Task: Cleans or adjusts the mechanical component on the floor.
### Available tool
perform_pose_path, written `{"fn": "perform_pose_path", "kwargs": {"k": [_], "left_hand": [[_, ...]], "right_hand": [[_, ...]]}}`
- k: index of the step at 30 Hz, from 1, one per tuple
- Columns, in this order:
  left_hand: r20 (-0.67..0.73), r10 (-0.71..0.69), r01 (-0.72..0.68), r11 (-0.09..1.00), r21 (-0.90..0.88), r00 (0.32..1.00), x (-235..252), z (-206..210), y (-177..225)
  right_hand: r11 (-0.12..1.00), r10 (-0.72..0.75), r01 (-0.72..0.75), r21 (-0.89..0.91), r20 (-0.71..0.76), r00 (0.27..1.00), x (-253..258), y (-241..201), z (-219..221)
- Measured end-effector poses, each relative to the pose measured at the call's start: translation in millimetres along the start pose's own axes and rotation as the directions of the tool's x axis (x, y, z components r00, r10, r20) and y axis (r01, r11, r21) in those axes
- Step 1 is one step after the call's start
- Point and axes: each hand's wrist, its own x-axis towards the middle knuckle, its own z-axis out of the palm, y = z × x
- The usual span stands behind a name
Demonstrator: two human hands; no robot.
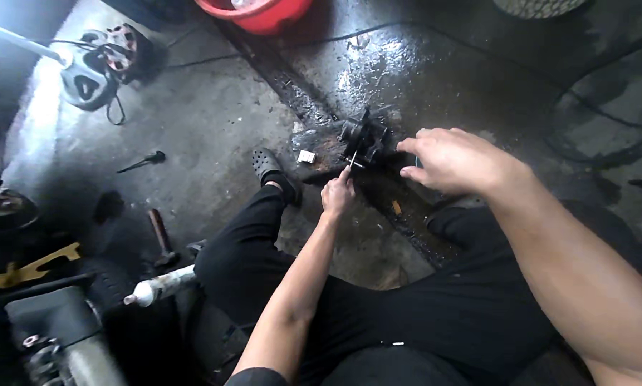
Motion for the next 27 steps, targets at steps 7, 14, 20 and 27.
{"fn": "perform_pose_path", "kwargs": {"k": [7, 14, 20, 27], "left_hand": [[0.196, -0.121, 0.077, 0.973, 0.22, 0.973, 1.5, -82.2, 61.9], [0.14, -0.077, 0.04, 0.966, 0.254, 0.987, -6.5, -89.1, 67.6], [0.089, -0.107, 0.085, 0.971, 0.222, 0.99, 4.3, -48.0, 56.9], [0.211, -0.143, 0.063, 0.936, 0.346, 0.967, -7.5, -85.8, 86.8]], "right_hand": [[0.999, 0.009, -0.007, 0.047, -0.03, 1.0, -2.6, 8.6, 0.0], [0.998, 0.037, -0.035, 0.051, -0.041, 0.998, -9.5, 15.4, -8.2], [0.998, 0.018, -0.015, 0.061, -0.05, 0.999, -10.5, 15.6, -9.1], [0.998, 0.026, -0.024, 0.062, -0.039, 0.999, -7.3, 15.6, -9.8]]}}
